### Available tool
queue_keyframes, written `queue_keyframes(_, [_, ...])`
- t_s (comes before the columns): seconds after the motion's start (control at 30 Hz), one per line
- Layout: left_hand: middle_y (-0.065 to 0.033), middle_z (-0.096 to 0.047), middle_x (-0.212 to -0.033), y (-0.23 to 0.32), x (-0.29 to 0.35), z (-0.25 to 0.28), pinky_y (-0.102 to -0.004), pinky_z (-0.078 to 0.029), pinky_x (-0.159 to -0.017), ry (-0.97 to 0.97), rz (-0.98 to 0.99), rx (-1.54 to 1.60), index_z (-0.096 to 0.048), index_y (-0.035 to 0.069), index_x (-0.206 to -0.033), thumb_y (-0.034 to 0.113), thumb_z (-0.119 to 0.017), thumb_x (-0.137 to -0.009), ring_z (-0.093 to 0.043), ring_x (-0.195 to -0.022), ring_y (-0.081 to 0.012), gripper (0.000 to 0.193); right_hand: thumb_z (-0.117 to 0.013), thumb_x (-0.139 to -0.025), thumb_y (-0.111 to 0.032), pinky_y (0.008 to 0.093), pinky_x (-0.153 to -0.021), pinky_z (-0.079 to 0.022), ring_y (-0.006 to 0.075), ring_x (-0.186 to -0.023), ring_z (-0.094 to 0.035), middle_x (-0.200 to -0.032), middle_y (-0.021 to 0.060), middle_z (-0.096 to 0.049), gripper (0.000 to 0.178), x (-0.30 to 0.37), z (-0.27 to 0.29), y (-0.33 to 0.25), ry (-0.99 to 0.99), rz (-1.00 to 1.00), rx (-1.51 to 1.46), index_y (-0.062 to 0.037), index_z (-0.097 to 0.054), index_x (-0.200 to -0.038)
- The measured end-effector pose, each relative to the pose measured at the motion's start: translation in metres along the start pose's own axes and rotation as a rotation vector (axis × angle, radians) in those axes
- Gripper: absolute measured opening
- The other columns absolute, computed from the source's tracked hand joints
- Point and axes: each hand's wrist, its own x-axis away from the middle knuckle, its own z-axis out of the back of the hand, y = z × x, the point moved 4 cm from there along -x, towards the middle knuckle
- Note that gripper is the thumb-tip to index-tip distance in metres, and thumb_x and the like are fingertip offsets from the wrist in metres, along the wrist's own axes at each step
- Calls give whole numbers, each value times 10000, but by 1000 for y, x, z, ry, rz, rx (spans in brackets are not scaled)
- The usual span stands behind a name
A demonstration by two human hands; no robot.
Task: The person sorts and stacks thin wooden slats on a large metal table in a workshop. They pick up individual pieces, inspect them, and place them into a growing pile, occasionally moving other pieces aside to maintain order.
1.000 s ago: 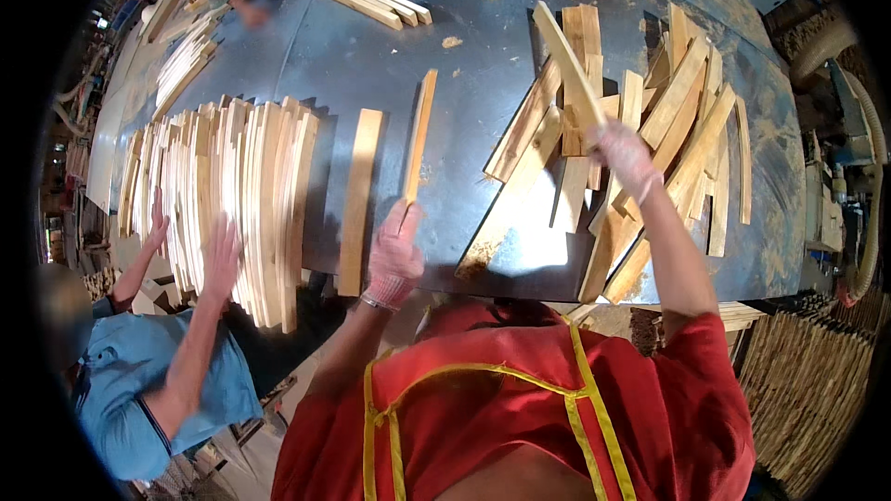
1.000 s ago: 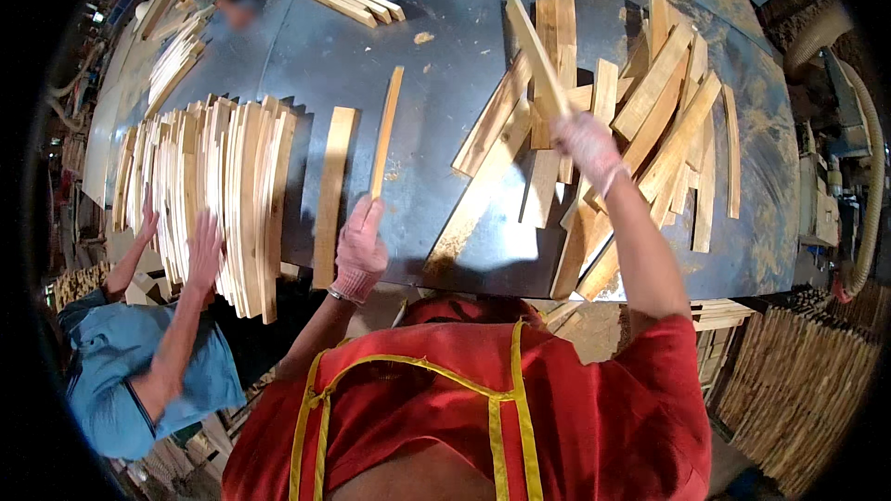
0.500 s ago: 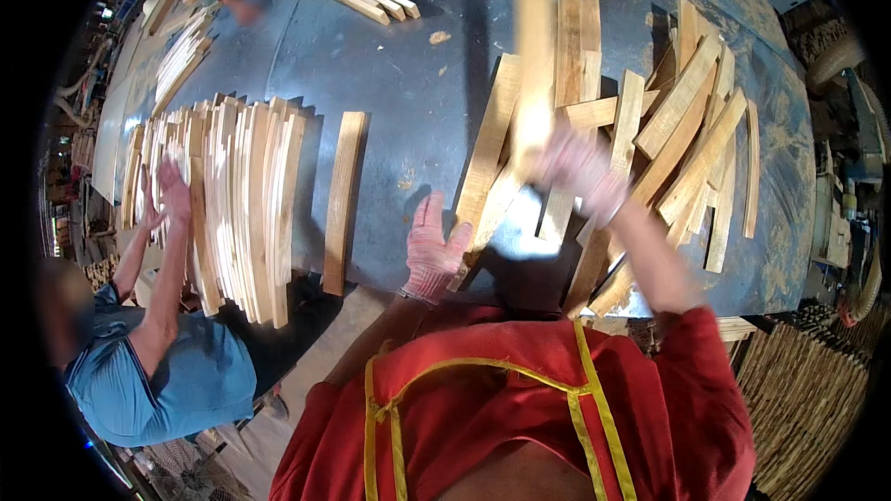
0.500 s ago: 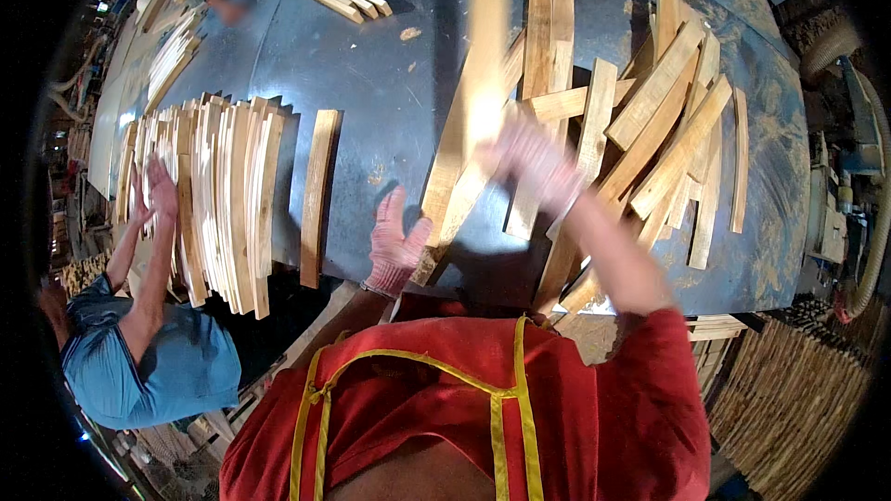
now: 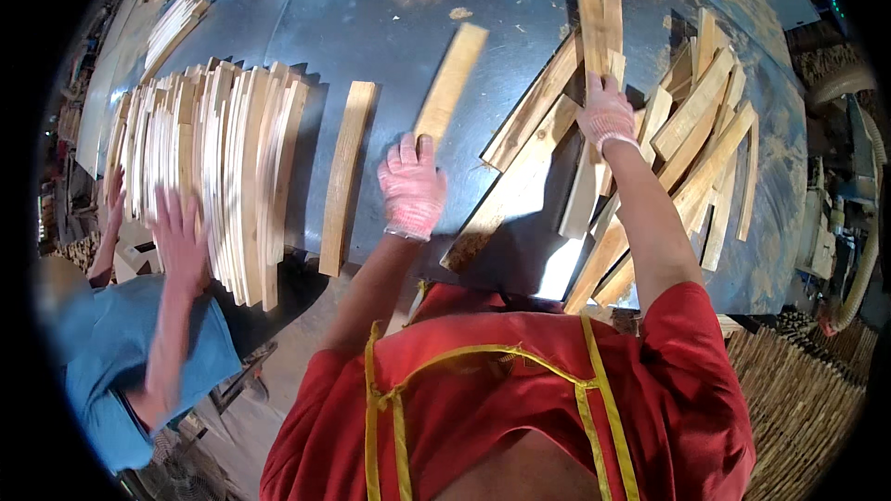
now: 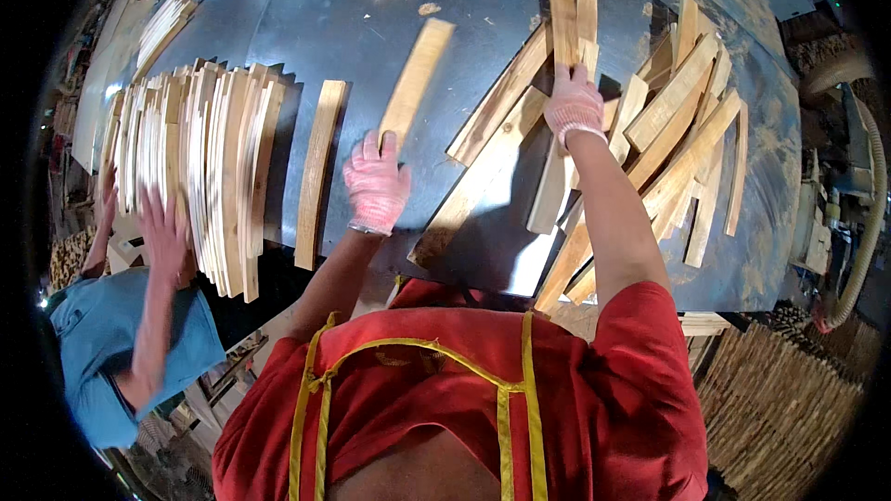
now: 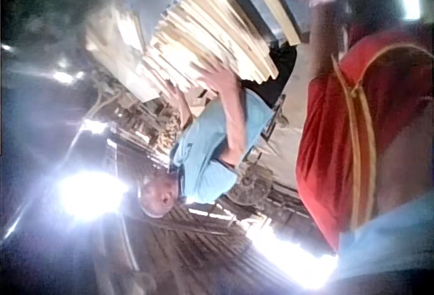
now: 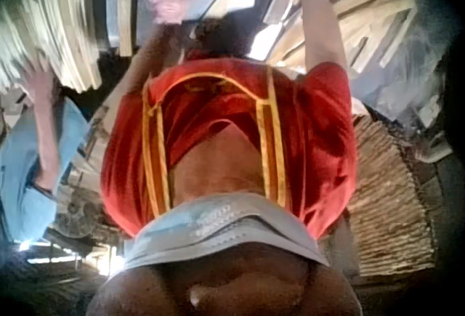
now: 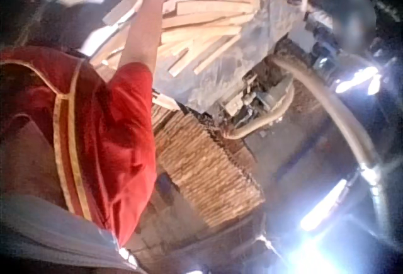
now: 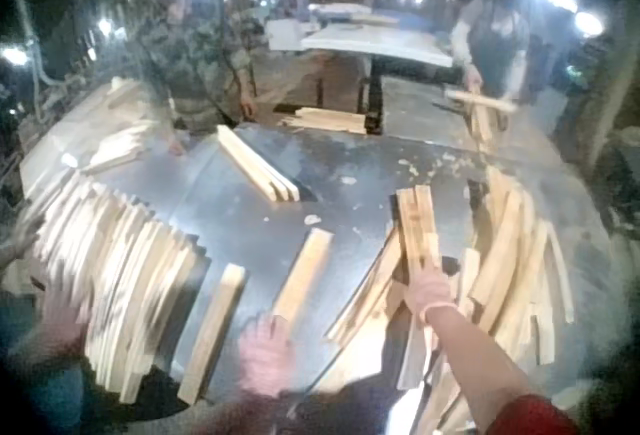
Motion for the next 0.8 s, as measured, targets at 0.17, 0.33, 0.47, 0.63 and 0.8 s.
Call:
queue_keyframes(0.17, [-136, -582, -1178, 46, 67, 5, -492, -463, -888, -298, -252, 156, -551, 63, -1377, 463, -771, -818, -591, -1047, -315, 722, -647, -920, -74, 475, -1071, -531, 438, -1264, -648, -1371, 304, -641, 814, 52, 38, 11, -203, -301, -149, -126, -313, -1660])
queue_keyframes(0.33, [-133, -648, -1183, 29, 85, -30, -499, -517, -969, -341, -211, 346, -526, 71, -1435, 303, -793, -781, -650, -1112, -354, 744, -684, -843, -40, 382, -994, -535, 333, -1210, -684, -1338, 236, -687, 905, 91, 45, 36, -102, -318, -701, -92, -315, -1668])
queue_keyframes(0.47, [-122, -677, -1303, -14, 64, -22, -367, -496, -1101, -279, -32, 730, -583, 52, -1447, 166, -768, -789, -645, -1203, -293, 693, -659, -834, -19, 321, -1035, -493, 279, -1188, -647, -1385, 203, -653, 867, 125, 34, 42, 161, -271, -1080, -17, -348, -1644])
queue_keyframes(0.63, [-137, -600, -1428, -12, -10, 16, -408, -515, -1043, 0, -108, 120, -557, 27, -1466, 304, -803, -809, -616, -1233, -309, 754, -659, -880, 6, 284, -981, -504, 198, -1142, -621, -1379, 134, -637, 806, 164, 2, 24, 141, -301, -1486, 50, -349, -1623])
queue_keyframes(0.8, [-154, -616, -1347, 65, -49, -8, -488, -532, -936, -235, -263, 74, -540, 36, -1414, 447, -792, -828, -625, -1182, -357, 759, -662, -961, -158, 305, -869, -554, 202, -1018, -671, -1126, 102, -705, 519, 164, -51, 1, -7, -183, -1528, 19, -546, -1435])
